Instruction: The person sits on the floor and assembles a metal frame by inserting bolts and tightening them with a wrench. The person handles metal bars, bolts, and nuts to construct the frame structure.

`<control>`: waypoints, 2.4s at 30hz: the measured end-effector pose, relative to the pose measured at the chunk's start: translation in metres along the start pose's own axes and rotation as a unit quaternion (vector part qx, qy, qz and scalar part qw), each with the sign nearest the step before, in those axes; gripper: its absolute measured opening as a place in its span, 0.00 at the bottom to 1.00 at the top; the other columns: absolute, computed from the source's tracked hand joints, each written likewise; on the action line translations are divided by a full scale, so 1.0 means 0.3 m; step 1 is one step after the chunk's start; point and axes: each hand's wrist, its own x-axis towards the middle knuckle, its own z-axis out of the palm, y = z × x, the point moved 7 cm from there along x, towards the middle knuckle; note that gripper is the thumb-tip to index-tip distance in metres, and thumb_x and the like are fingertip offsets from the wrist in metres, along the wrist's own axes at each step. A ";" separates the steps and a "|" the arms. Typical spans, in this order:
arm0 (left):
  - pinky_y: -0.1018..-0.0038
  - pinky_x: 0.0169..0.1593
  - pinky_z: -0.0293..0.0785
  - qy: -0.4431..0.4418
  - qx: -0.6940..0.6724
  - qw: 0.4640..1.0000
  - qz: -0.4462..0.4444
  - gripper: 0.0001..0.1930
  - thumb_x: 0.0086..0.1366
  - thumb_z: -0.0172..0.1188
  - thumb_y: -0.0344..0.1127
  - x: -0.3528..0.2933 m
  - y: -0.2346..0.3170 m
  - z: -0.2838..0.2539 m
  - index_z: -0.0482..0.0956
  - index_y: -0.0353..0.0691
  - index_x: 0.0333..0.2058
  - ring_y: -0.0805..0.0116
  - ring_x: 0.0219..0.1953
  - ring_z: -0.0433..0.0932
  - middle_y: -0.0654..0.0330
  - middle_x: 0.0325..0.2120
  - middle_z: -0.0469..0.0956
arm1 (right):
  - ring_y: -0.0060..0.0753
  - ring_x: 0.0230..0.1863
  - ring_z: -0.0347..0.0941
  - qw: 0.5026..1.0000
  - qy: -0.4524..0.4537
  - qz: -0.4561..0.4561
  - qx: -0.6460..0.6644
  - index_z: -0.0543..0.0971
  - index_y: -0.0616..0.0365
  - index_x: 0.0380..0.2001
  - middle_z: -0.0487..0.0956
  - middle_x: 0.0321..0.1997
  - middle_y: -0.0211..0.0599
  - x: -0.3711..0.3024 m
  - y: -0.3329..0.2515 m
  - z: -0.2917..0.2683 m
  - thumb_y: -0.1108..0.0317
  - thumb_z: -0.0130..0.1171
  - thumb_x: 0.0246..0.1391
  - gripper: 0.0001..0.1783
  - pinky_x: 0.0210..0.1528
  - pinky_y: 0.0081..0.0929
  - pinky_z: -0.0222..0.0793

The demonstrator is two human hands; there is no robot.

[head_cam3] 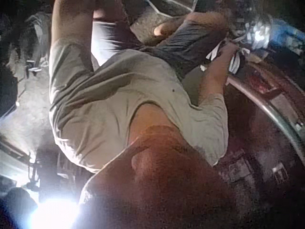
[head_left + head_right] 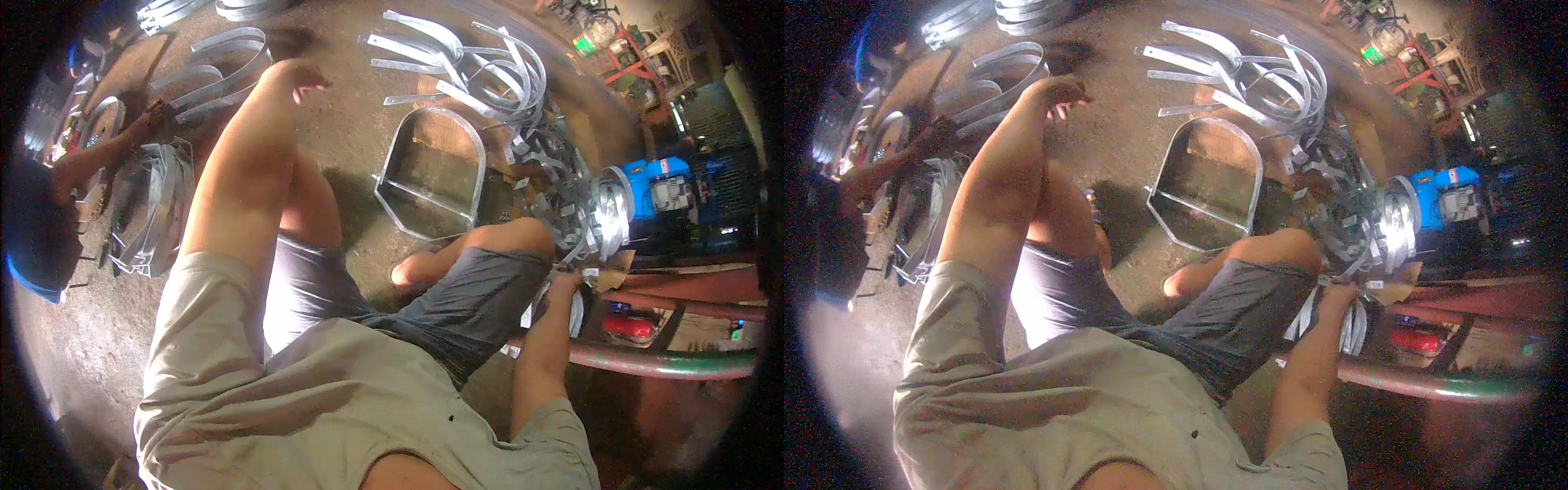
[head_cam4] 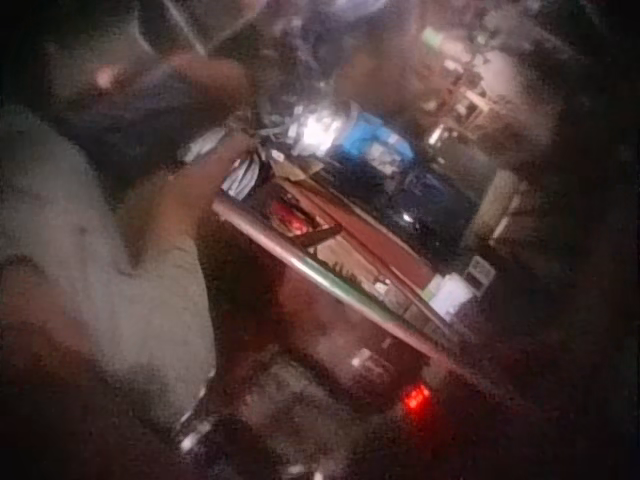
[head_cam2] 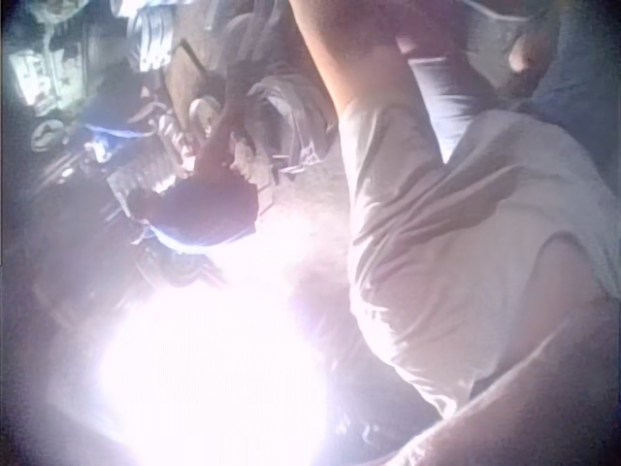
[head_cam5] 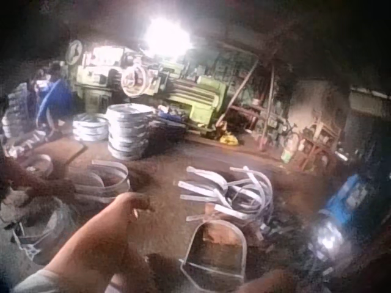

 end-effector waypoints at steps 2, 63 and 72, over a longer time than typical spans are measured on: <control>0.47 0.40 0.77 0.054 0.129 0.990 0.033 0.22 0.69 0.55 0.52 0.023 -0.145 -0.121 0.70 0.53 0.58 0.59 0.36 0.80 0.49 0.50 0.76 | 0.34 0.41 0.71 0.988 -0.035 0.046 -0.144 0.76 0.60 0.45 0.76 0.40 0.35 -0.001 0.012 0.138 0.71 0.57 0.52 0.15 0.47 0.36 0.69; 0.59 0.37 0.77 0.071 0.255 0.868 0.421 0.16 0.64 0.61 0.44 0.143 1.154 0.872 0.77 0.38 0.44 0.49 0.37 0.81 0.49 0.33 0.81 | 0.21 0.35 0.71 0.929 0.092 -0.074 0.349 0.81 0.60 0.42 0.79 0.34 0.28 0.186 -1.065 0.271 0.49 0.55 0.66 0.22 0.38 0.24 0.67; 0.71 0.36 0.71 0.087 0.035 0.939 0.331 0.23 0.52 0.75 0.51 -0.214 1.478 0.182 0.80 0.36 0.32 0.74 0.29 0.74 0.64 0.24 0.77 | 0.66 0.51 0.75 0.977 0.147 -0.078 0.131 0.79 0.63 0.49 0.80 0.47 0.61 0.195 -1.090 0.255 0.45 0.45 0.65 0.30 0.57 0.54 0.68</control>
